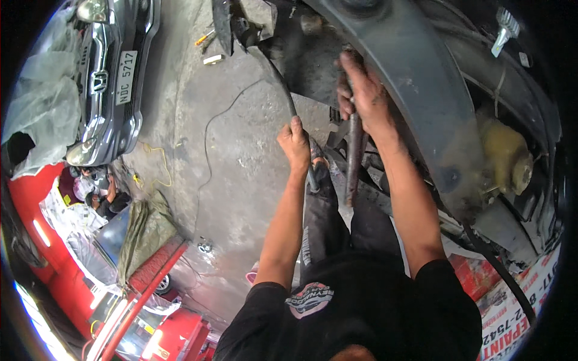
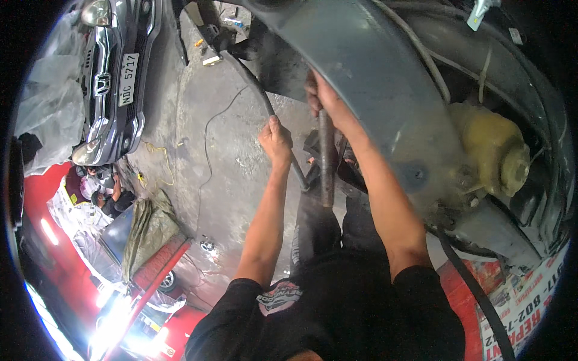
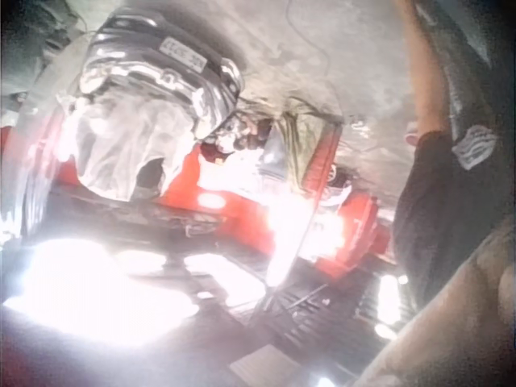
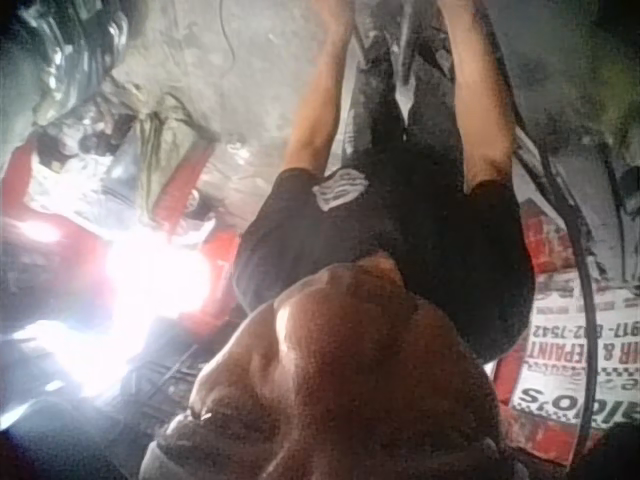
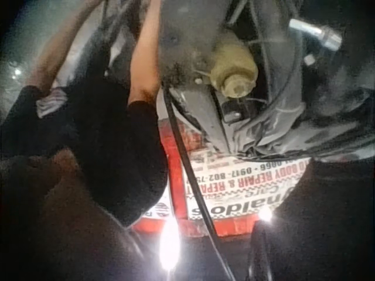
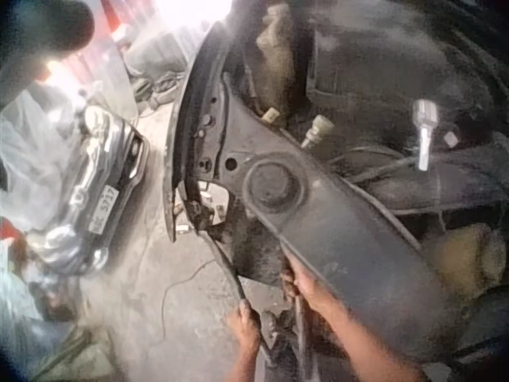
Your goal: The person uses a hammer and a metal rod to straighten a damaged section of a car's internal front-end frame. The person holds the rod against the metal and strikes it repeatedly with the hammer from various angles, then uses the hammer alone to strike the frame directly.
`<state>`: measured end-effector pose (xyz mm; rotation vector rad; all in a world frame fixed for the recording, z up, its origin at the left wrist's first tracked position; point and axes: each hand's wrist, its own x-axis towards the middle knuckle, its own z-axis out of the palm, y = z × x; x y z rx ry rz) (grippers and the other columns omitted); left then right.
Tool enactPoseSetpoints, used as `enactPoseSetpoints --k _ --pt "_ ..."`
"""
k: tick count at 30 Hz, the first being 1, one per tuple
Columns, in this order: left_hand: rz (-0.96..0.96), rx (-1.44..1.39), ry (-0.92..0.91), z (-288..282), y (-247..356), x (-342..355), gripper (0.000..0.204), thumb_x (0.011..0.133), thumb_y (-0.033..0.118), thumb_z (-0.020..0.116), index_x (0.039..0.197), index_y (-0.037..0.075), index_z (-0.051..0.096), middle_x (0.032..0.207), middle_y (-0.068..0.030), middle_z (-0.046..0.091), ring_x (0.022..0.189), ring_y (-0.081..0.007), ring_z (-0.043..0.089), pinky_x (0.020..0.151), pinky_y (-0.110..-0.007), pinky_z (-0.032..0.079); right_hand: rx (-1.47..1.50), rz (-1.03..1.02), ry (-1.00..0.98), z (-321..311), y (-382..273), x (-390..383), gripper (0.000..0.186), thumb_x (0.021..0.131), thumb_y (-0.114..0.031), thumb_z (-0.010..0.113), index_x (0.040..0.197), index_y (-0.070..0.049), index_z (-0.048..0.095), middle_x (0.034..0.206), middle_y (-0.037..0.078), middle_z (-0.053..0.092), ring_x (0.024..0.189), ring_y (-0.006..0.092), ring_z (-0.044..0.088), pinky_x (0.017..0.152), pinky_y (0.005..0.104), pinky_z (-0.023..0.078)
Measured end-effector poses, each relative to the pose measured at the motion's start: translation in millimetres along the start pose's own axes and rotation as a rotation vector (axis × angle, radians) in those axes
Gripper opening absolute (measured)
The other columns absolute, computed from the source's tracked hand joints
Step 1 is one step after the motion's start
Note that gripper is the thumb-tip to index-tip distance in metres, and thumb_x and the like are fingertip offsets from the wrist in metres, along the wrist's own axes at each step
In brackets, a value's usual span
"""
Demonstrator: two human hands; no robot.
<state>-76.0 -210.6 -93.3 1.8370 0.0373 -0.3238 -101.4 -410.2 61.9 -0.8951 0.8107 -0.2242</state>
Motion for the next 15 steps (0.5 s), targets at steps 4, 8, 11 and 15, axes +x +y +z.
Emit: enactPoseSetpoints --k 4,8,11,15 --pt "0.003 0.034 0.026 1.7 9.6 -4.5 0.063 0.103 0.057 0.057 0.066 0.007 0.049 0.054 -0.0007 0.048 0.047 -0.0103 0.045 0.043 -0.030 0.035 -0.332 -0.067 -0.197 6.9 16.5 7.5 0.037 0.103 -0.043 0.062 0.107 -0.007 0.058 0.061 -0.002 0.044 0.042 0.0095 0.043 0.039 0.0283 0.037" --pt "-0.117 0.047 0.000 -9.5 7.5 0.4 0.053 0.100 0.045 0.067 0.073 0.000 0.057 0.062 -0.0014 0.052 0.057 -0.0107 0.046 0.051 -0.033 0.037 -0.196 0.026 -0.083 7.4 0.7 -13.7 0.036 0.102 -0.042 0.063 0.107 -0.006 0.057 0.061 -0.001 0.045 0.042 0.0099 0.043 0.040 0.0285 0.037" --pt "-0.271 -0.277 -0.090 -4.5 30.5 -6.5 0.046 0.099 0.042 0.070 0.079 0.002 0.060 0.065 0.0001 0.054 0.058 -0.0088 0.047 0.050 -0.029 0.037 -0.199 0.058 -0.041 -1.1 -1.9 -19.7 0.037 0.102 -0.042 0.063 0.109 -0.006 0.057 0.062 -0.001 0.046 0.042 0.0102 0.043 0.040 0.0286 0.038" --pt "-0.265 -0.323 -0.098 -12.6 51.0 -13.1 0.042 0.098 0.041 0.072 0.081 0.004 0.061 0.066 0.0023 0.054 0.057 -0.0072 0.047 0.050 -0.026 0.036 -0.298 0.044 -0.101 -3.0 7.6 -30.0 0.037 0.103 -0.040 0.063 0.111 -0.005 0.057 0.063 0.000 0.047 0.042 0.0095 0.043 0.039 0.0272 0.037"
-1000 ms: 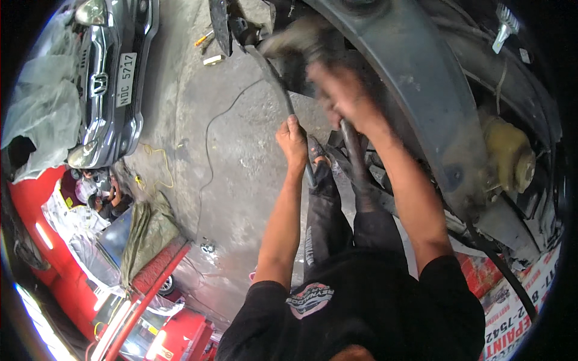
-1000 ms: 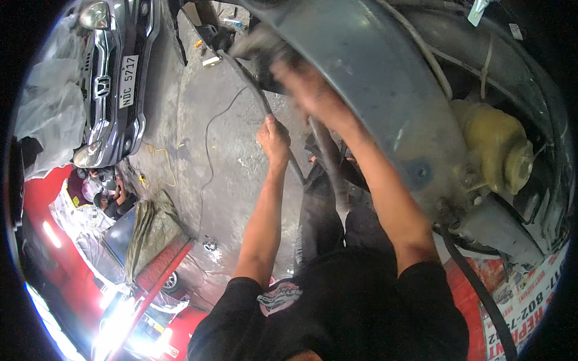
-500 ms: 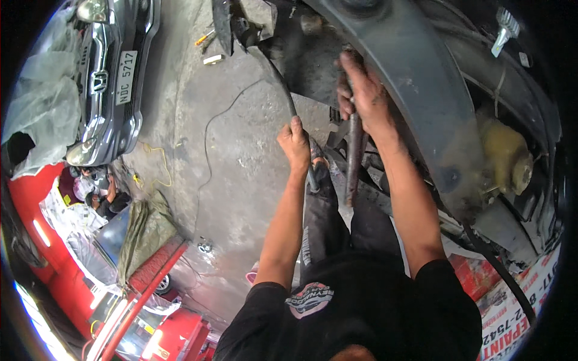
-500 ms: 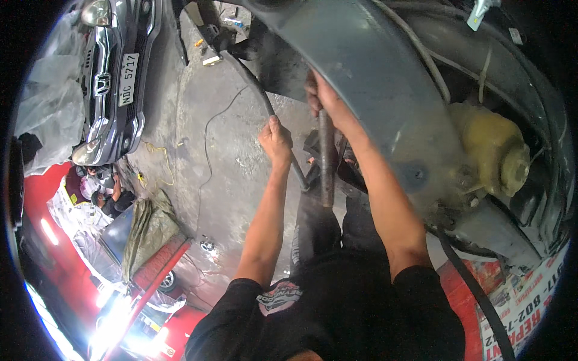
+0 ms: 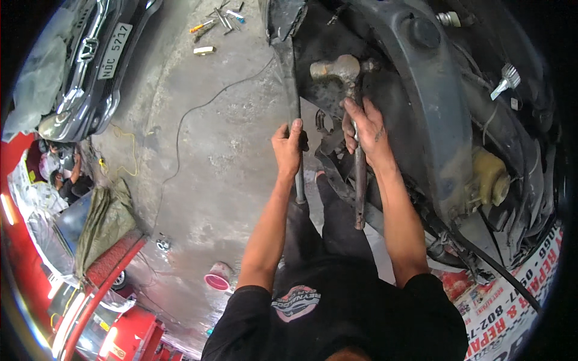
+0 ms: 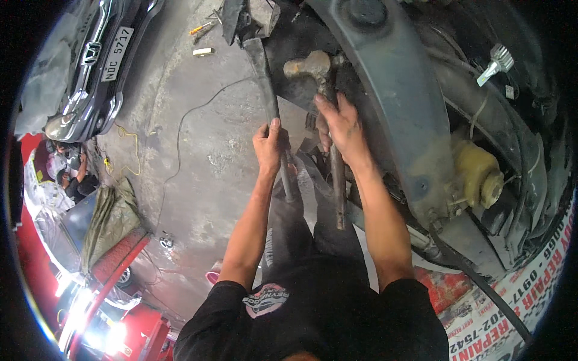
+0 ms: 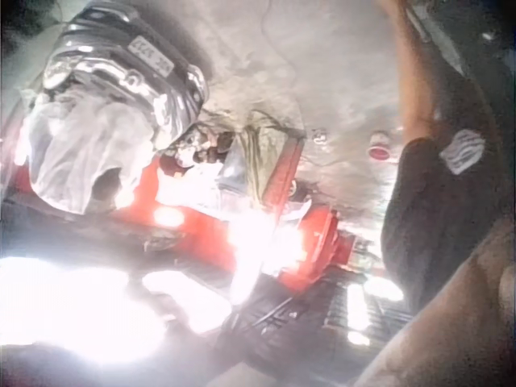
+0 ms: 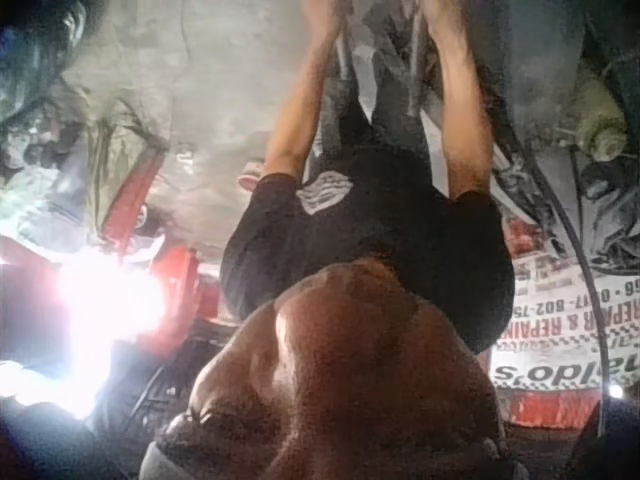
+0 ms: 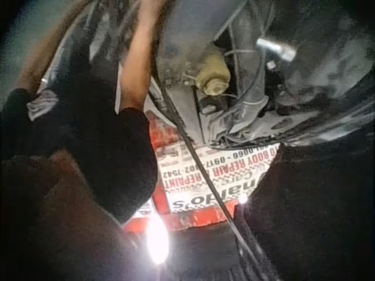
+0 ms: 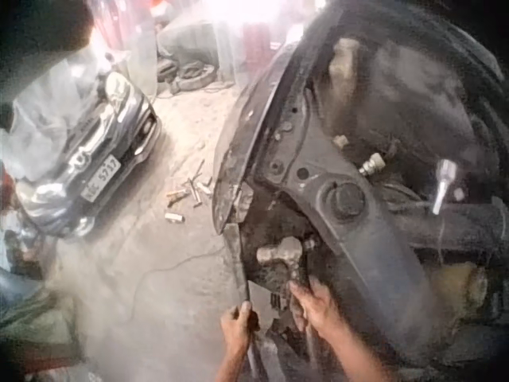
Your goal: The person uses a hammer and a metal rod to straighten a damaged section of a car's internal front-end frame. The person holds the rod against the metal and strikes it repeatedly with the hammer from various angles, then uses the hammer alone to strike the frame directly.
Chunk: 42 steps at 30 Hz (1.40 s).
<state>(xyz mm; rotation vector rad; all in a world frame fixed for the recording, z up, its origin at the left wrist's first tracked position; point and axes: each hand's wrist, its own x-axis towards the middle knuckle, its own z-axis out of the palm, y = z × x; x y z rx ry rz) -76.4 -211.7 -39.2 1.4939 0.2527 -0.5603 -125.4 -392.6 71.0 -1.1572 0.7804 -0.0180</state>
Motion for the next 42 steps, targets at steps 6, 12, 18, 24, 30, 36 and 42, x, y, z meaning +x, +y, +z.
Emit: enactPoseSetpoints --k 6,12,18,24,30,36,42 --pt "-0.048 -0.054 -0.038 -8.8 -14.6 -0.8 0.043 0.097 0.041 0.073 0.080 0.004 0.060 0.068 0.0032 0.054 0.057 -0.0070 0.046 0.050 -0.027 0.036 -0.072 0.051 -0.004 9.1 8.9 -12.4 0.036 0.103 -0.038 0.063 0.111 -0.004 0.059 0.064 0.000 0.047 0.043 0.0084 0.043 0.039 0.0257 0.038" --pt "0.065 -0.065 0.065 -3.9 -12.6 -1.0 0.043 0.098 0.038 0.073 0.077 0.004 0.056 0.068 0.0031 0.051 0.059 -0.0068 0.045 0.052 -0.027 0.035 -0.087 0.044 -0.012 8.8 9.2 -20.2 0.034 0.102 -0.037 0.063 0.112 -0.005 0.058 0.064 -0.001 0.047 0.043 0.0081 0.043 0.039 0.0255 0.038" --pt "0.096 0.033 0.026 -14.7 -16.2 8.8 0.041 0.099 0.037 0.072 0.082 0.002 0.061 0.071 -0.0016 0.058 0.062 -0.0089 0.052 0.055 -0.026 0.042 -0.146 0.066 0.026 12.4 4.0 -21.8 0.034 0.103 -0.036 0.063 0.114 -0.005 0.057 0.064 -0.001 0.047 0.042 0.0078 0.043 0.039 0.0255 0.038" --pt "0.063 0.091 -0.064 -22.0 -17.1 12.6 0.043 0.100 0.041 0.070 0.083 0.003 0.060 0.068 0.0001 0.056 0.061 -0.0085 0.051 0.053 -0.026 0.040 -0.206 0.096 0.072 12.6 2.6 -19.9 0.036 0.102 -0.037 0.064 0.115 -0.004 0.058 0.063 -0.002 0.046 0.042 0.0076 0.042 0.039 0.0253 0.038" --pt "0.065 0.103 -0.126 -14.7 -4.0 -1.9 0.045 0.101 0.044 0.067 0.083 0.002 0.061 0.068 0.0000 0.056 0.058 -0.0080 0.048 0.051 -0.026 0.038 -0.160 0.117 0.065 3.9 -0.2 -18.3 0.036 0.102 -0.038 0.063 0.115 -0.005 0.059 0.064 -0.002 0.048 0.043 0.0071 0.042 0.040 0.0254 0.037" --pt "0.011 0.168 -0.096 -6.4 -1.5 -1.8 0.046 0.103 0.044 0.065 0.082 0.003 0.060 0.067 0.0013 0.055 0.057 -0.0068 0.046 0.049 -0.027 0.037 -0.142 0.122 0.075 2.2 -4.2 -20.3 0.038 0.100 -0.041 0.066 0.114 -0.006 0.061 0.065 -0.002 0.049 0.044 0.0070 0.044 0.040 0.0250 0.037" --pt "0.033 -0.011 -0.062 12.1 -16.9 0.1 0.044 0.105 0.041 0.063 0.080 0.005 0.057 0.065 0.0028 0.052 0.054 -0.0068 0.045 0.046 -0.027 0.036 -0.264 0.036 0.067 -6.1 -14.3 -15.2 0.036 0.098 -0.035 0.070 0.109 -0.002 0.063 0.065 0.000 0.057 0.046 0.0085 0.050 0.041 0.0281 0.039"
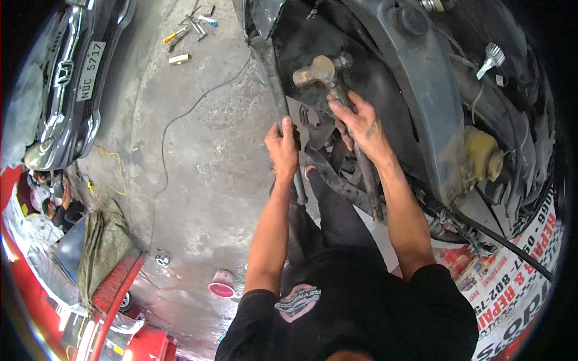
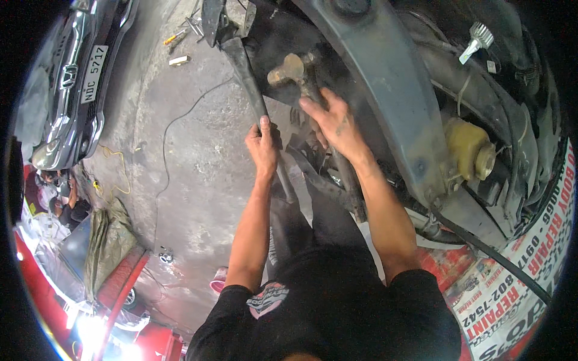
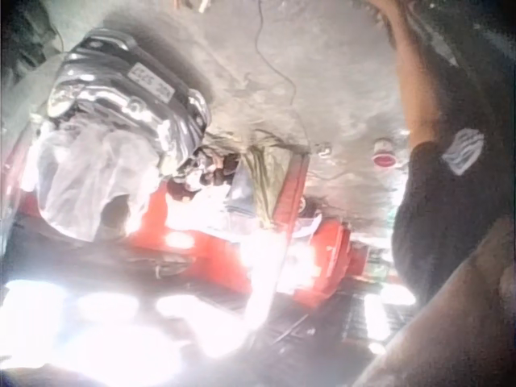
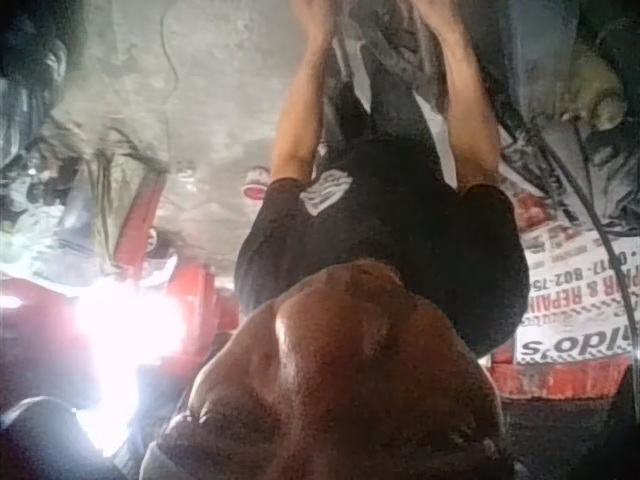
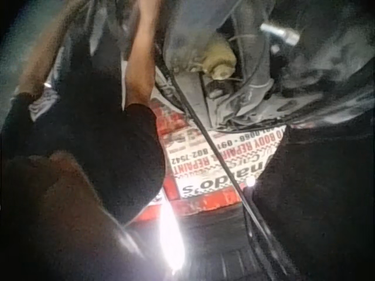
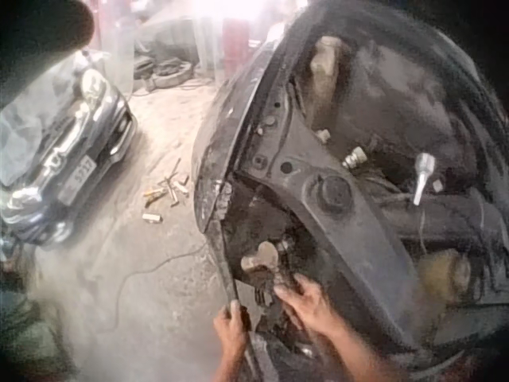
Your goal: The person uses a hammer and a metal rod to straighten a damaged section of a car's internal front-end frame. The person holds the rod against the metal and strikes it repeatedly with the hammer from various angles, then uses the hammer alone to strike the frame directly.
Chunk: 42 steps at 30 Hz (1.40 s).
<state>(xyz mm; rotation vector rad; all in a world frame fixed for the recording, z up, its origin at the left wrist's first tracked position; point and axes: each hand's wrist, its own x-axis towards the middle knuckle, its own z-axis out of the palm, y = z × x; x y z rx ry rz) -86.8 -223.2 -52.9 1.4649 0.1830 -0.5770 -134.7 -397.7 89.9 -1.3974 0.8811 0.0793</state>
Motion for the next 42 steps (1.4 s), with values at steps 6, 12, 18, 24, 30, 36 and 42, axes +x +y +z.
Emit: enactPoseSetpoints --k 6,12,18,24,30,36,42 --pt "0.056 -0.066 -0.003 6.6 -17.1 3.4 0.045 0.104 0.043 0.063 0.079 0.007 0.055 0.063 0.0037 0.050 0.051 -0.0062 0.043 0.044 -0.026 0.033 -0.609 -0.465 0.267 -10.3 6.3 19.4 0.041 0.097 -0.028 0.070 0.116 0.007 0.064 0.094 0.024 0.073 0.086 0.0371 0.073 0.076 0.0445 0.055" --pt "0.008 -0.086 -0.024 7.5 -5.4 2.5 0.043 0.105 0.040 0.063 0.079 0.006 0.056 0.064 0.0055 0.049 0.054 -0.0047 0.041 0.048 -0.025 0.031 -0.707 -0.589 0.508 -6.8 17.2 30.8 0.037 0.094 -0.023 0.071 0.110 0.010 0.068 0.105 0.033 0.069 0.100 0.0493 0.067 0.085 0.0482 0.053" --pt "-0.002 -0.061 -0.007 7.6 -6.6 4.3 0.045 0.104 0.042 0.063 0.080 0.005 0.057 0.064 0.0035 0.050 0.054 -0.0069 0.044 0.048 -0.026 0.034 -0.744 -0.675 0.573 0.2 28.5 42.0 0.039 0.097 -0.025 0.067 0.114 0.010 0.069 0.104 0.032 0.069 0.098 0.0485 0.067 0.086 0.0497 0.054" --pt "0.038 -0.069 -0.086 -9.0 -12.9 13.5 0.048 0.105 0.046 0.060 0.079 0.006 0.056 0.064 -0.0035 0.058 0.050 -0.0124 0.051 0.045 -0.030 0.041 -0.788 -0.746 0.541 14.4 17.7 -3.4 0.027 0.096 -0.017 0.065 0.109 0.006 0.068 0.095 0.025 0.069 0.087 0.0467 0.066 0.080 0.0500 0.055" --pt "-0.035 -0.127 -0.205 -10.7 -14.2 11.7 0.043 0.107 0.042 0.058 0.081 0.008 0.054 0.066 -0.0025 0.055 0.053 -0.0131 0.051 0.047 -0.030 0.043 -0.738 -0.214 0.104 90.6 177.5 -145.5 0.039 0.091 -0.015 0.067 0.126 0.000 0.061 0.100 0.021 0.067 0.092 0.0426 0.068 0.079 0.0497 0.056" --pt "-0.056 -0.154 -0.228 -2.6 5.5 -1.0 0.043 0.108 0.042 0.055 0.084 0.006 0.055 0.070 -0.0011 0.056 0.058 -0.0111 0.050 0.052 -0.029 0.042 -0.228 -0.001 0.333 140.3 300.6 -113.8 0.066 0.094 -0.039 0.074 0.142 0.000 0.052 0.111 0.028 0.069 0.105 0.0494 0.065 0.101 0.0542 0.048" --pt "-0.107 -0.080 -0.278 -11.8 22.9 -2.2 0.041 0.109 0.042 0.053 0.094 0.004 0.056 0.076 -0.0053 0.058 0.063 -0.0153 0.055 0.056 -0.032 0.046 -0.388 -0.072 0.269 147.0 316.3 -97.5 0.032 0.094 -0.022 0.073 0.107 0.006 0.065 0.084 0.024 0.069 0.071 0.0434 0.069 0.066 0.0478 0.057"
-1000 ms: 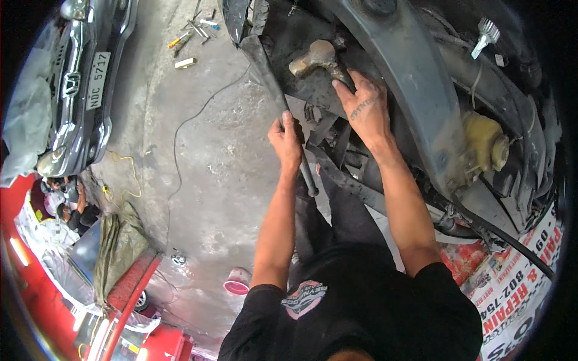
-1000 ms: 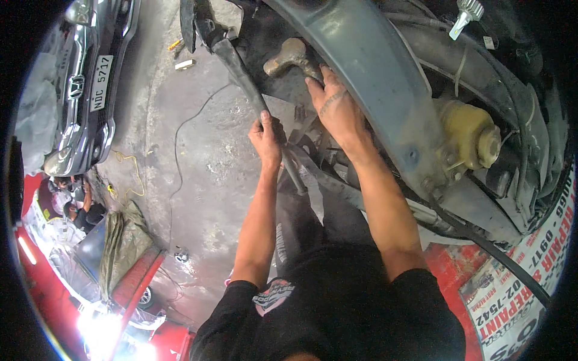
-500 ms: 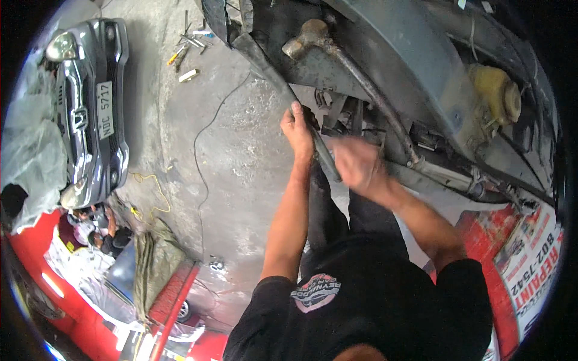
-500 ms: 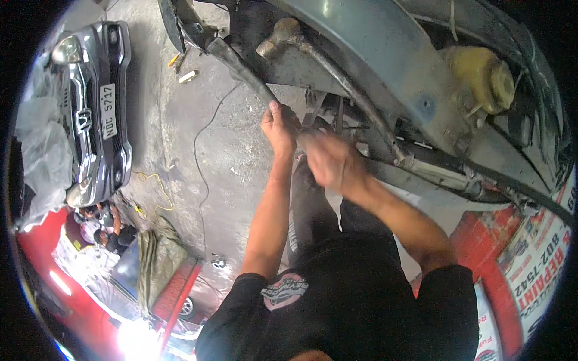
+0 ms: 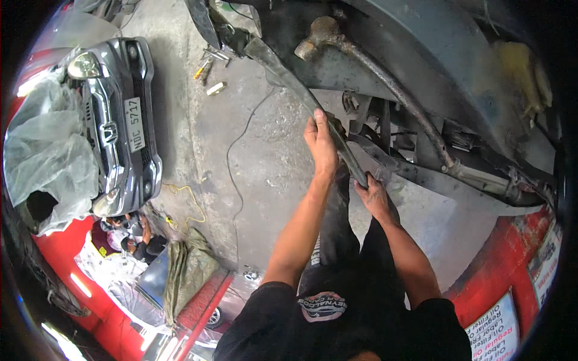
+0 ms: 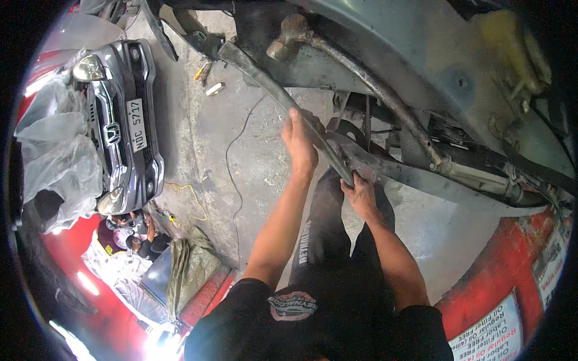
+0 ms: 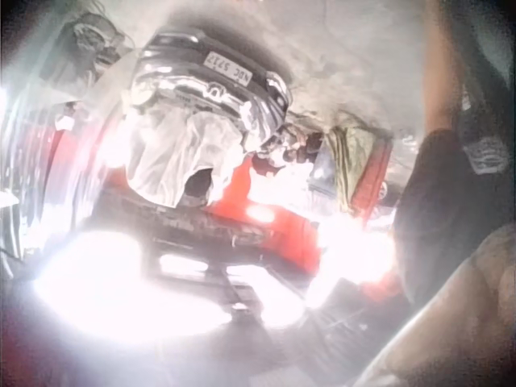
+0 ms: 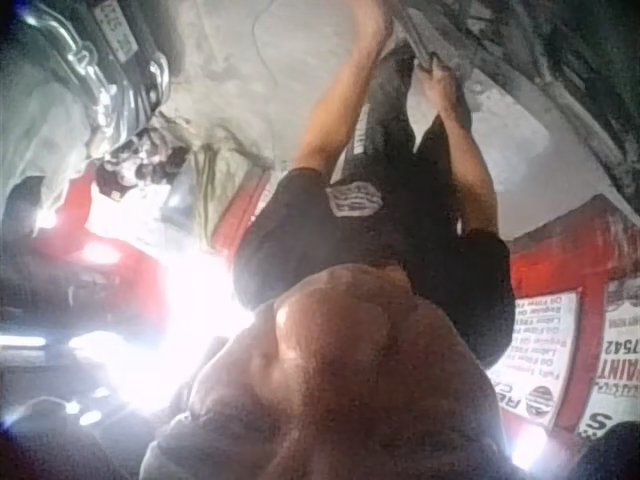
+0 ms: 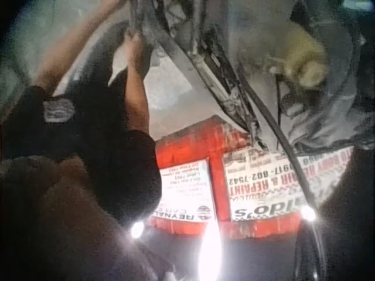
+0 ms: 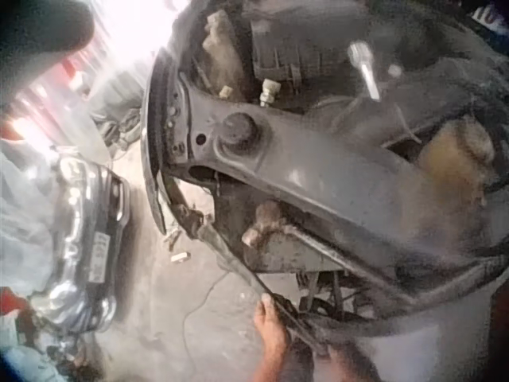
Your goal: The person uses a hammer and a metal rod to straighten a damaged section of a car's internal front-end frame. The person holds the rod against the metal and strikes it repeatedly with the hammer from various angles, then uses the hammer alone to strike the frame directly.
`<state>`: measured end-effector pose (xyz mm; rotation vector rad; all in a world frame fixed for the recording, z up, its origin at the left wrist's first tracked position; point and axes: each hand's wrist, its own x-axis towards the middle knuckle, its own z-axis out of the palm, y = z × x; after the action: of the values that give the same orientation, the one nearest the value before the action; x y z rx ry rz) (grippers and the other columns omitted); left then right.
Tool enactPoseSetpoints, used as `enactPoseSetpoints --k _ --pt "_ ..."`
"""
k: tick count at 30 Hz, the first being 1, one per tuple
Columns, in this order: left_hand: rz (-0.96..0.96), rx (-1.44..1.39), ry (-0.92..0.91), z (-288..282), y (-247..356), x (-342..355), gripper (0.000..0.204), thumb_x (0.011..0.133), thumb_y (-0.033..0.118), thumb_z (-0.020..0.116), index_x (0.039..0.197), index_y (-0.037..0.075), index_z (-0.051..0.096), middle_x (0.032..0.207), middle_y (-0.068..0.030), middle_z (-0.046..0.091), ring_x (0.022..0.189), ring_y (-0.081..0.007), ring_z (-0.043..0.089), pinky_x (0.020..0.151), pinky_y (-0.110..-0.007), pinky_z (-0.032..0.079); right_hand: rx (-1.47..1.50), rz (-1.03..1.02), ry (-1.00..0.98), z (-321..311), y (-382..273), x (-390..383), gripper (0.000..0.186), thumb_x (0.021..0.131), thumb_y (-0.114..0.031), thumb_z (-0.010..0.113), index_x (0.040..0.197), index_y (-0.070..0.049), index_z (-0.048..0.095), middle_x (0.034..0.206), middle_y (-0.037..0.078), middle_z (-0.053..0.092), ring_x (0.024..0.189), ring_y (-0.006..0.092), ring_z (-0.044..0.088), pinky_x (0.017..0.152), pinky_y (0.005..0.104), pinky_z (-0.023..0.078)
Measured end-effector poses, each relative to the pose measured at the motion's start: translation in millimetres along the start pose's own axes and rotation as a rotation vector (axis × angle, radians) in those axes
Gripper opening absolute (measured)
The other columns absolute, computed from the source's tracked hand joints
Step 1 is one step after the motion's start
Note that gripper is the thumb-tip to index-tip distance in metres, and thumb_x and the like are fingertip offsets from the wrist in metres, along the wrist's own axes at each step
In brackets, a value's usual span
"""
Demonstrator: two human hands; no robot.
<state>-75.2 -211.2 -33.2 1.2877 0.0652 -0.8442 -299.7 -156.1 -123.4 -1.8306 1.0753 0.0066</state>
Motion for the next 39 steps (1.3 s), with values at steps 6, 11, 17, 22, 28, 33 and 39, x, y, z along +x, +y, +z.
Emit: enactPoseSetpoints --k 6,11,17,22,28,33,39 --pt "0.216 0.433 0.056 2.5 8.7 22.8 0.042 0.107 0.041 0.057 0.100 0.000 0.059 0.080 -0.0083 0.063 0.066 -0.0170 0.060 0.059 -0.032 0.050 -0.326 -0.383 0.295 23.5 42.8 17.7 0.038 0.090 -0.028 0.077 0.103 0.007 0.066 0.075 0.024 0.067 0.072 0.0426 0.069 0.067 0.0488 0.056" --pt "0.158 0.204 0.043 22.1 26.7 42.9 0.046 0.105 0.048 0.057 0.094 0.003 0.054 0.069 -0.0072 0.056 0.054 -0.0193 0.055 0.053 -0.034 0.050 -0.096 -0.180 0.286 8.9 32.1 34.3 0.039 0.088 -0.027 0.077 0.107 0.006 0.067 0.088 0.026 0.071 0.078 0.0456 0.069 0.076 0.0498 0.056" --pt "0.120 0.027 0.011 24.5 17.2 48.1 0.048 0.105 0.054 0.055 0.086 0.011 0.046 0.063 -0.0024 0.045 0.049 -0.0162 0.045 0.044 -0.035 0.040 -0.029 -0.137 0.209 1.5 31.1 34.5 0.038 0.089 -0.025 0.075 0.111 0.006 0.068 0.094 0.028 0.071 0.083 0.0475 0.069 0.076 0.0502 0.056" --pt "0.108 -0.029 0.062 33.1 21.7 44.0 0.047 0.105 0.056 0.054 0.086 0.013 0.044 0.060 0.0001 0.039 0.046 -0.0142 0.040 0.042 -0.034 0.035 -0.091 -0.217 0.247 5.1 34.1 33.3 0.042 0.089 -0.026 0.075 0.116 0.006 0.069 0.101 0.029 0.071 0.091 0.0463 0.069 0.079 0.0499 0.056" --pt "0.190 0.049 0.144 39.2 15.4 49.0 0.048 0.105 0.054 0.054 0.086 0.012 0.044 0.060 0.0009 0.037 0.045 -0.0129 0.037 0.041 -0.032 0.032 0.000 -0.076 0.218 1.3 32.6 48.9 0.047 0.087 -0.030 0.076 0.117 0.005 0.069 0.106 0.029 0.071 0.099 0.0474 0.069 0.087 0.0514 0.055" --pt "0.219 0.048 0.122 37.2 13.6 49.8 0.047 0.106 0.053 0.054 0.086 0.010 0.045 0.058 0.0001 0.039 0.044 -0.0132 0.039 0.039 -0.032 0.034 -0.065 0.188 -0.007 -1.5 28.2 48.9 0.050 0.088 -0.032 0.074 0.119 0.007 0.068 0.114 0.030 0.069 0.106 0.0464 0.067 0.091 0.0509 0.054" --pt "0.244 0.041 0.135 34.4 6.8 55.1 0.048 0.105 0.052 0.055 0.084 0.009 0.046 0.058 -0.0016 0.042 0.042 -0.0138 0.040 0.038 -0.033 0.035 -0.073 -0.026 0.124 13.0 48.8 52.1 0.051 0.088 -0.032 0.073 0.120 0.007 0.068 0.115 0.031 0.069 0.104 0.0468 0.067 0.089 0.0496 0.055"
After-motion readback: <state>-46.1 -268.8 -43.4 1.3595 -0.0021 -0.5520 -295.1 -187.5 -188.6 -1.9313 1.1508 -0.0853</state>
